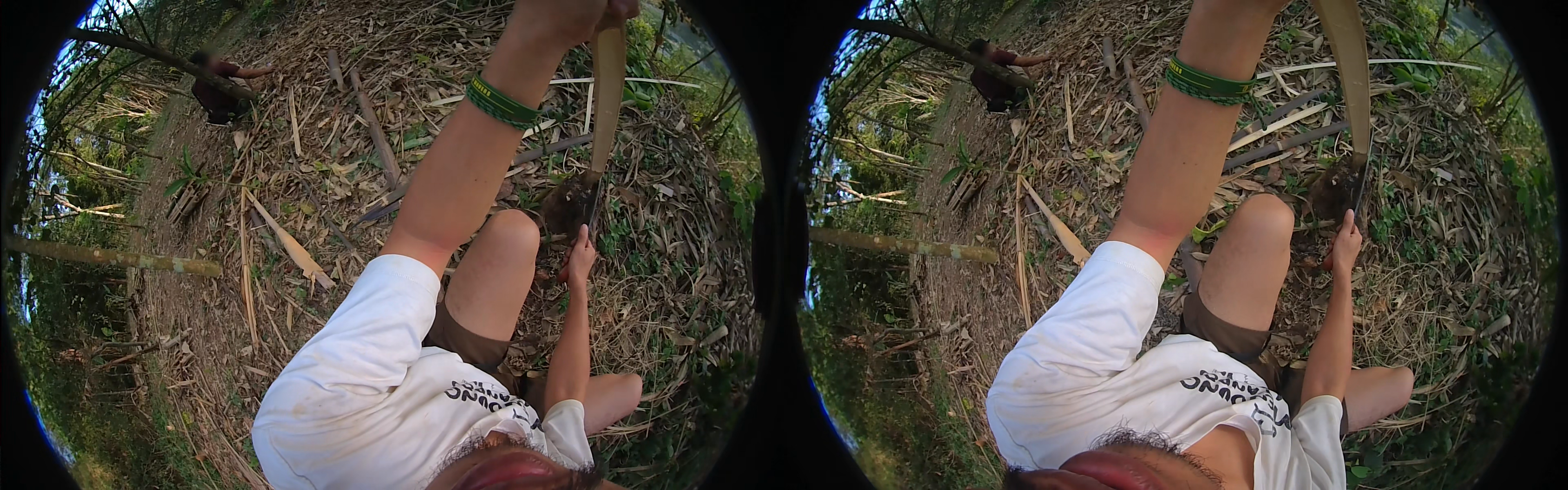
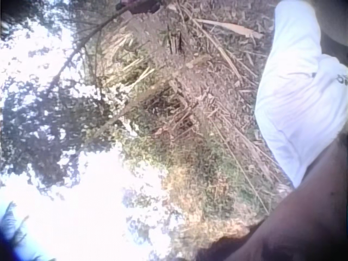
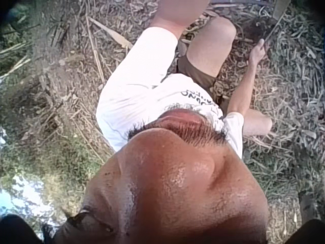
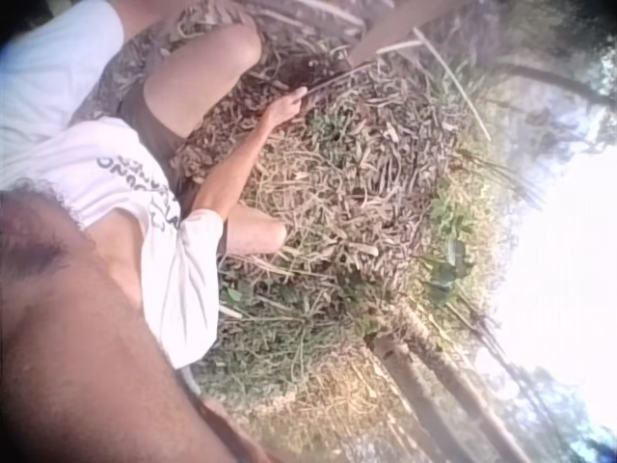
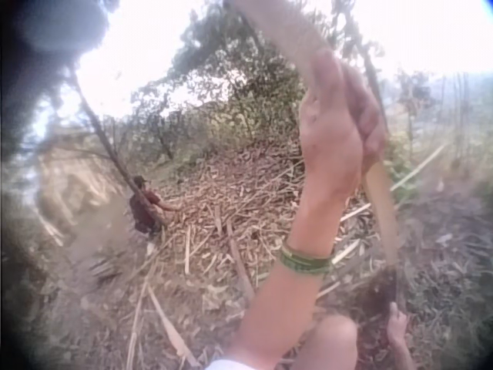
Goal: The person uses a large knife to shave and smooth several strips of bamboo while sitting on the ground outdoors.
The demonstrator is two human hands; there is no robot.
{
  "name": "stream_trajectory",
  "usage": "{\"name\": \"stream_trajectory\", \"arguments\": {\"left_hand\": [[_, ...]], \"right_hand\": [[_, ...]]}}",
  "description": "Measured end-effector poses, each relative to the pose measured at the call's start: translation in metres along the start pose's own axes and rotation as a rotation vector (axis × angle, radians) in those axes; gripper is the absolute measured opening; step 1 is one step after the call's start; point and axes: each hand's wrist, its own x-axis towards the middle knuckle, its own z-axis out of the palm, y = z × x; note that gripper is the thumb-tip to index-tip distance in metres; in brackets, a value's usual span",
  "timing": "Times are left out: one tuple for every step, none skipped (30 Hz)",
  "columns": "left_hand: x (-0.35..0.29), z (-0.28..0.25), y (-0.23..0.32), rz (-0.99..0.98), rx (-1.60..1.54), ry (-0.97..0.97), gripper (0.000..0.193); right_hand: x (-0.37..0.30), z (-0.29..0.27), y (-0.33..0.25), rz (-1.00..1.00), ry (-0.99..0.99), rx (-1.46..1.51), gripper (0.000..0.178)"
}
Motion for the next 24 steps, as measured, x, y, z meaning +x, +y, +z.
{"name": "stream_trajectory", "arguments": {"left_hand": [[0.002,-0.002,-0.001,0.007,-0.003,-0.031,0.053],[0.003,-0.003,-0.002,0.014,-0.005,-0.062,0.053],[0.003,-0.004,-0.004,0.018,0.016,-0.043,0.053],[0.003,-0.001,-0.003,0.023,0.04,-0.026,0.053],[0.002,0.001,-0.003,0.028,0.064,-0.007,0.053],[0.001,0.004,-0.001,0.022,0.07,0.013,0.053],[-0.001,0.008,0.002,0.017,0.076,0.034,0.053],[-0.001,0.01,0.004,0.012,0.082,0.054,0.053],[-0.001,0.011,0.004,0.009,0.087,0.064,0.053],[0.0,0.012,0.005,0.007,0.091,0.075,0.053],[0.001,0.012,0.005,0.004,0.096,0.085,0.053],[0.001,0.012,0.004,0.02,0.096,0.074,0.053],[0.001,0.011,0.002,0.036,0.096,0.062,0.053],[0.002,0.01,0.001,0.051,0.096,0.051,0.053],[0.002,0.009,0.001,0.045,0.095,0.048,0.053],[0.003,0.009,0.0,0.038,0.094,0.045,0.053],[0.003,0.007,0.0,0.032,0.094,0.042,0.053],[0.004,0.006,-0.002,0.029,0.088,0.034,0.053],[0.005,0.004,-0.004,0.027,0.082,0.026,0.054],[0.005,0.002,-0.005,0.024,0.075,0.019,0.054],[0.005,0.0,-0.005,0.036,0.077,0.003,0.054],[0.006,-0.001,-0.006,0.048,0.077,-0.013,0.054],[0.006,-0.001,-0.006,0.06,0.076,-0.029,0.055],[0.006,-0.001,-0.006,0.056,0.057,-0.022,0.055]], "right_hand": [[0.001,-0.001,0.001,-0.006,-0.005,-0.001,0.062],[0.001,-0.001,0.002,-0.012,-0.009,-0.002,0.062],[0.002,-0.002,0.003,-0.017,-0.014,-0.002,0.062],[0.002,-0.001,0.003,-0.013,-0.014,-0.003,0.061],[0.001,-0.001,0.002,-0.008,-0.014,-0.004,0.061],[0.001,-0.001,0.002,-0.003,-0.014,-0.005,0.061],[0.001,-0.001,0.001,-0.001,-0.012,-0.007,0.061],[0.001,-0.001,0.001,0.002,-0.01,-0.008,0.061],[0.0,-0.001,0.001,0.004,-0.008,-0.01,0.061],[0.001,-0.001,0.001,0.001,-0.009,-0.009,0.061],[0.001,-0.001,0.002,-0.001,-0.01,-0.008,0.061],[0.001,-0.001,0.002,-0.004,-0.011,-0.007,0.061],[0.002,-0.001,0.003,-0.001,-0.011,-0.005,0.061],[0.002,-0.001,0.003,0.003,-0.012,-0.004,0.061],[0.003,-0.001,0.004,0.006,-0.013,-0.002,0.061],[0.002,-0.001,0.004,0.008,-0.011,0.0,0.061],[0.002,0.0,0.003,0.009,-0.008,0.002,0.061],[0.002,0.0,0.003,0.01,-0.006,0.004,0.061],[0.002,0.001,0.003,0.01,-0.007,0.005,0.061],[0.002,0.001,0.003,0.01,-0.008,0.006,0.061],[0.002,0.001,0.003,0.01,-0.01,0.007,0.061],[0.002,0.0,0.004,0.002,-0.007,0.007,0.061],[0.003,-0.001,0.005,-0.005,-0.004,0.007,0.061],[0.004,-0.002,0.007,-0.013,-0.001,0.007,0.061]]}}
